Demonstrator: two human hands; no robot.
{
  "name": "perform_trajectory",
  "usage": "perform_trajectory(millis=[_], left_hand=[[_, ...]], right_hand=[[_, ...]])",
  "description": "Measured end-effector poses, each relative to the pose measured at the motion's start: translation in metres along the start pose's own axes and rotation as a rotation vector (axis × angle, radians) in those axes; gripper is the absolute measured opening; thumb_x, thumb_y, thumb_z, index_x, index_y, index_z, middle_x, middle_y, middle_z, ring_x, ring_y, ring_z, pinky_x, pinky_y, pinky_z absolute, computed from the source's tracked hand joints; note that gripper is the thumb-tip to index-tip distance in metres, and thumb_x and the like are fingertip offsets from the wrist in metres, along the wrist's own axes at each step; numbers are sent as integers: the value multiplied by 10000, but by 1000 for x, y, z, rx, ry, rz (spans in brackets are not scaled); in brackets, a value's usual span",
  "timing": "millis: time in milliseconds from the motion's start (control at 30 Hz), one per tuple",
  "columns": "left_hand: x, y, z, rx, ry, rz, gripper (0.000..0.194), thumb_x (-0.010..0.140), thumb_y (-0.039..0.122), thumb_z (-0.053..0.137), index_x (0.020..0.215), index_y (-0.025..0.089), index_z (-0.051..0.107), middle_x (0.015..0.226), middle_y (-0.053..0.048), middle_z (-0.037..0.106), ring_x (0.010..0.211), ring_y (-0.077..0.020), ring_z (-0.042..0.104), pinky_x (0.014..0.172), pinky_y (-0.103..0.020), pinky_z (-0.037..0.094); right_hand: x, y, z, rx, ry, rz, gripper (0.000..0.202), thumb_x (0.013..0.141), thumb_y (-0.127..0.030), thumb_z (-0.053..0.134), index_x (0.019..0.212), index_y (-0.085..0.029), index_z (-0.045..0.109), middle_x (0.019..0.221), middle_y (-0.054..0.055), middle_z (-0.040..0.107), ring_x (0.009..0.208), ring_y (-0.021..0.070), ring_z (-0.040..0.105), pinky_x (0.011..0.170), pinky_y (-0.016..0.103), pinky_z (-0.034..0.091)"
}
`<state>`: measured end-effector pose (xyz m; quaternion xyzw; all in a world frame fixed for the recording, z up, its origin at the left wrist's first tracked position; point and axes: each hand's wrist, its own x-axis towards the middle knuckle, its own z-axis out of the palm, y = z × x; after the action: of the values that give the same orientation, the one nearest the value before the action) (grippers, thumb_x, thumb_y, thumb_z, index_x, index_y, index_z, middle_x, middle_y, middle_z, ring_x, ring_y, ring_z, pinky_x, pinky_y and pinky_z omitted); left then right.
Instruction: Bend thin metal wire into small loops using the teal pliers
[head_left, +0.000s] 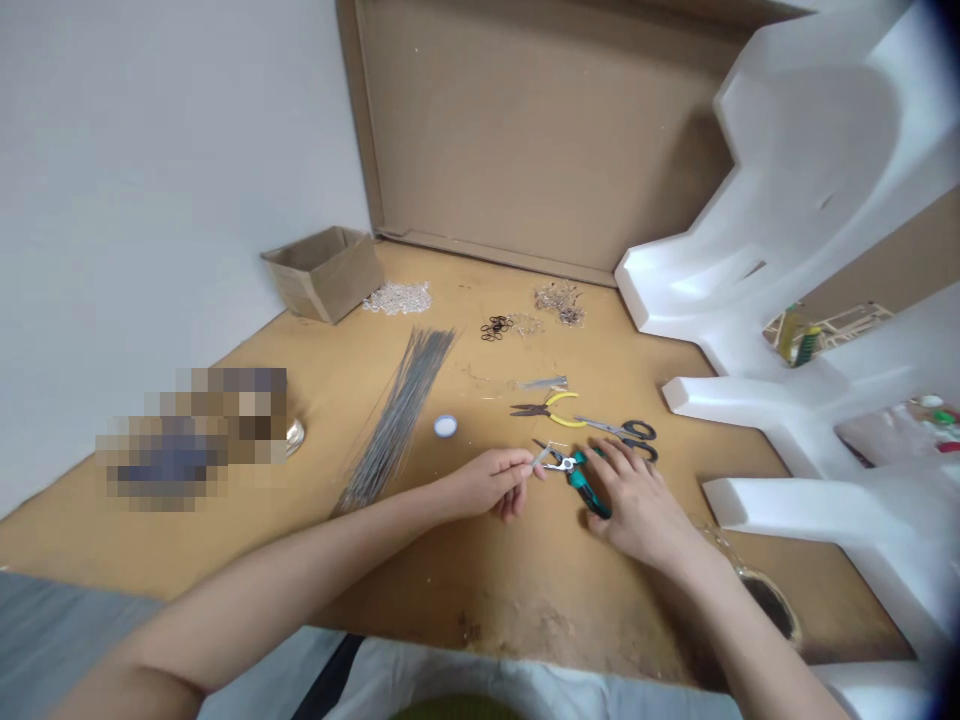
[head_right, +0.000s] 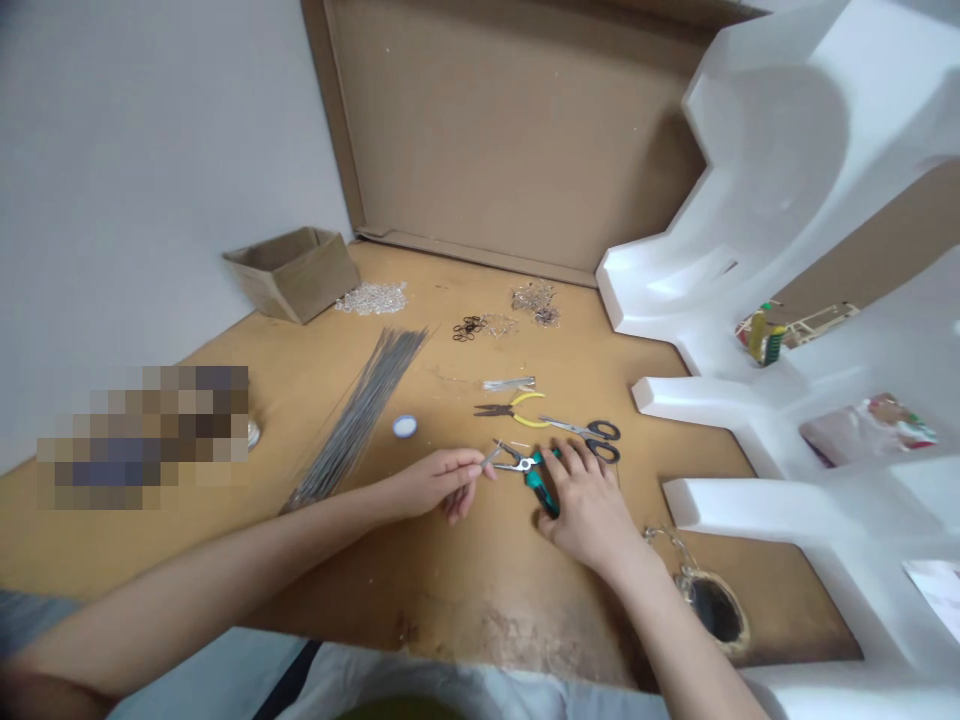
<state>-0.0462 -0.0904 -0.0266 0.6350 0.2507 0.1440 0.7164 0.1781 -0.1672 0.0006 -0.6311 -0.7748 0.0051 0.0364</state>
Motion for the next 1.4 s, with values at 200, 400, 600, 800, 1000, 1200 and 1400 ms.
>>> perform_trajectory(millis=[200, 400, 600, 800, 1000, 1200, 1400], left_hand=[[-3, 0, -2, -74, 28, 36, 303, 851, 433, 367, 853, 143, 451, 671, -5, 574, 440, -68, 538, 422, -167, 363], [-7, 1, -5, -63, 113, 122, 303, 855, 417, 379, 893, 134, 482, 590, 34, 496, 400, -42, 423, 420, -166, 337], [-10, 16, -13, -12, 168, 142, 370, 866, 405, 367, 1109, 150, 477, 559, 52, 426, 434, -45, 330, 418, -157, 264], [2, 52, -19, 135, 119, 78, 365, 873, 367, 360, 1139, 143, 471, 518, 70, 355, 453, -50, 288, 444, -159, 248], [26, 80, -14, 231, 75, 124, 330, 878, 297, 339, 1122, 137, 493, 517, 67, 382, 431, -42, 308, 440, -154, 265], [33, 78, -15, 251, 57, 89, 326, 875, 222, 331, 1136, 127, 502, 495, 69, 391, 402, -35, 296, 421, -143, 264], [31, 75, -21, 260, 16, 71, 334, 880, 207, 321, 1160, 150, 495, 501, 68, 387, 409, -36, 299, 426, -141, 267]], right_hand=[[13, -8, 3, -165, -29, -6, 533, 614, -235, 553, 1134, -122, 542, 1035, 172, 575, 936, 314, 510, 822, 427, 348], [16, 6, -3, 350, 31, 212, 486, 654, -272, 499, 1127, -162, 524, 973, 125, 615, 814, 270, 568, 682, 357, 414], [26, -1, -12, 1401, 2, 203, 550, 809, -367, 188, 1203, -120, 483, 958, 164, 631, 814, 262, 602, 642, 389, 447], [33, -4, 4, 1645, -85, 172, 438, 703, -249, 408, 1115, -165, 528, 1014, 130, 616, 802, 221, 603, 641, 347, 471], [21, 8, 4, 1624, -67, 175, 484, 705, -206, 466, 1189, -194, 463, 1113, 111, 579, 926, 230, 590, 810, 404, 455], [21, 9, 2, 1381, -129, 193, 475, 710, -191, 500, 1184, -199, 481, 1120, 71, 596, 995, 225, 571, 927, 411, 395], [19, 11, 5, 1349, -149, 162, 417, 737, -195, 498, 1153, -205, 504, 1104, 57, 606, 1020, 232, 563, 950, 400, 381]])
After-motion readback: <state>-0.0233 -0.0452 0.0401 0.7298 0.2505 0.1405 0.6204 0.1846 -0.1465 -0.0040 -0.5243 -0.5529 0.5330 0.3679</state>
